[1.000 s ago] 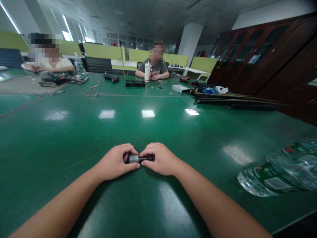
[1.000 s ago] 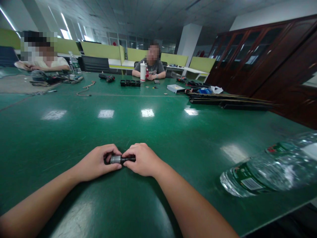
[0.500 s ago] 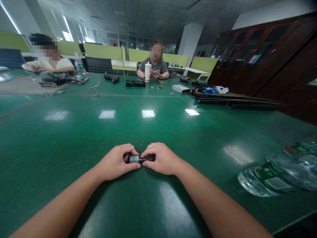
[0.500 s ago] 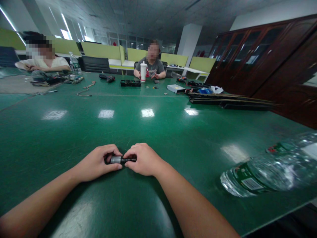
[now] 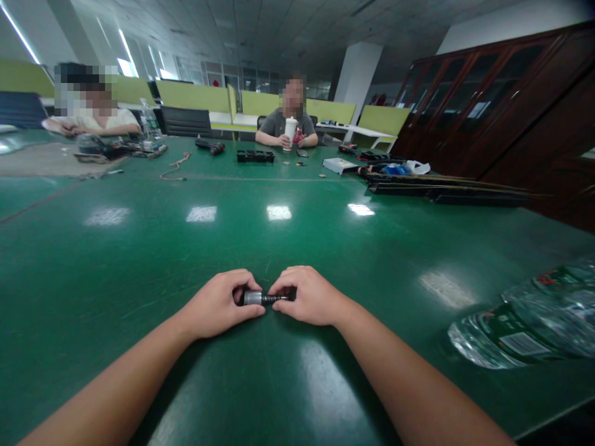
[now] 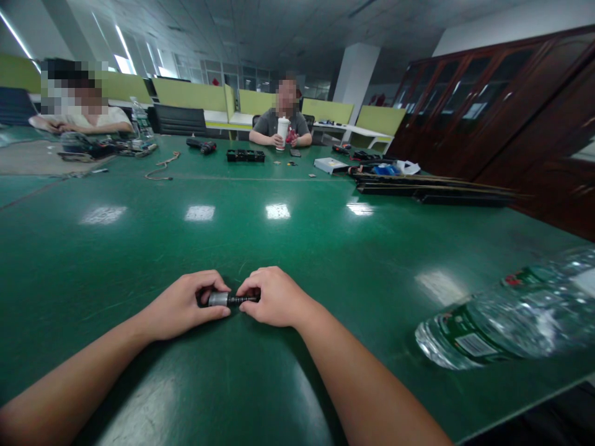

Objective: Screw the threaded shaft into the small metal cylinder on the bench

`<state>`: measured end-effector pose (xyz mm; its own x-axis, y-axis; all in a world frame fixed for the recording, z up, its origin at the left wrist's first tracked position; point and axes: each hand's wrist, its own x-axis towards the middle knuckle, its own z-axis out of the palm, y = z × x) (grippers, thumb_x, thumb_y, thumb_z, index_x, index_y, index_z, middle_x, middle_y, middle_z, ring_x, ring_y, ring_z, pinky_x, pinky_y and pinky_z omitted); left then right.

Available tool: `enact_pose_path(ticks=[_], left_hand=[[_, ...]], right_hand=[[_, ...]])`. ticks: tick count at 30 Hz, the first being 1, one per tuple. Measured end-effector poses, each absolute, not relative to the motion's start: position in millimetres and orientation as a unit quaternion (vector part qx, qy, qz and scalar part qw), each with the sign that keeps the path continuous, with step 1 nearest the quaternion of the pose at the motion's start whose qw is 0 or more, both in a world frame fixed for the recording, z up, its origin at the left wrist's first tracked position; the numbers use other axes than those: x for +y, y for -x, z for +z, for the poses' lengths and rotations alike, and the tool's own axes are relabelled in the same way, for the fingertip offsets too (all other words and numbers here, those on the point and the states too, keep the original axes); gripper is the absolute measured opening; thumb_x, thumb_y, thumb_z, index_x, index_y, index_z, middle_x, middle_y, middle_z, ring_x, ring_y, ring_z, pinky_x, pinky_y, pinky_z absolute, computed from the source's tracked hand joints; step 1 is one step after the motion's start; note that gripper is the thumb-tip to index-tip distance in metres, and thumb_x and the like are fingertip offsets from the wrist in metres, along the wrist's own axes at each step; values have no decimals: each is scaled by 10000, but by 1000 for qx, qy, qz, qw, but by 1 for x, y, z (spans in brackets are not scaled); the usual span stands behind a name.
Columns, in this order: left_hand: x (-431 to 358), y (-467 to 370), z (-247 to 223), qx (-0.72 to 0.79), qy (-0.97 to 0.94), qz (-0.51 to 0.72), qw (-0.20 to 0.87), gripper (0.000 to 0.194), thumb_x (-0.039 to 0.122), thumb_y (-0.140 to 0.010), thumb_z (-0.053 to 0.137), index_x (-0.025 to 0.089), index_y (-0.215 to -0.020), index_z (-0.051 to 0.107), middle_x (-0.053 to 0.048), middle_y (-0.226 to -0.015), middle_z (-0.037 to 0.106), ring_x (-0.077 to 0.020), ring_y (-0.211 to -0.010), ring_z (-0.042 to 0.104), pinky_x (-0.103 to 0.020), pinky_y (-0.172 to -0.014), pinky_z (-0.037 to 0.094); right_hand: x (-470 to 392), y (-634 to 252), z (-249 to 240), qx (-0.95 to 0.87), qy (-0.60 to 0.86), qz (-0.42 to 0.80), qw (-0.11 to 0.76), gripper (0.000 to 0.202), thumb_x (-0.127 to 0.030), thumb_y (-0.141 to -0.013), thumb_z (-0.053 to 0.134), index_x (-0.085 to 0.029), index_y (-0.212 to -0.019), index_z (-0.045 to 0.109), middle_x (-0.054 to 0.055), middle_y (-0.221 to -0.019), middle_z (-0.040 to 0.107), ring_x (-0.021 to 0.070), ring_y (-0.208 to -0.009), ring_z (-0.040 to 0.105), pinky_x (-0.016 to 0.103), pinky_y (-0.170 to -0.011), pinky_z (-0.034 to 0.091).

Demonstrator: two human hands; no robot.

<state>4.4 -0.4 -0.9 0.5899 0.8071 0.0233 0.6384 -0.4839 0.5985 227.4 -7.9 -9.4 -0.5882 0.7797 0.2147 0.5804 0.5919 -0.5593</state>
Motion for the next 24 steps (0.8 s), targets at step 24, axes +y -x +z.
enact_pose_path(ticks=[24], left_hand=[[0,-6,-1,429,-845,150,280,246,412,-779,696,190,-877,652,16,-761,571,-158,-685,516,-255,-613,351]], right_hand=[[-8,-237,-3,-850,422,234,211,136,-152,-705,718,-184,-834,749,-1,-749,649,114,-702,556,228,-646,397]])
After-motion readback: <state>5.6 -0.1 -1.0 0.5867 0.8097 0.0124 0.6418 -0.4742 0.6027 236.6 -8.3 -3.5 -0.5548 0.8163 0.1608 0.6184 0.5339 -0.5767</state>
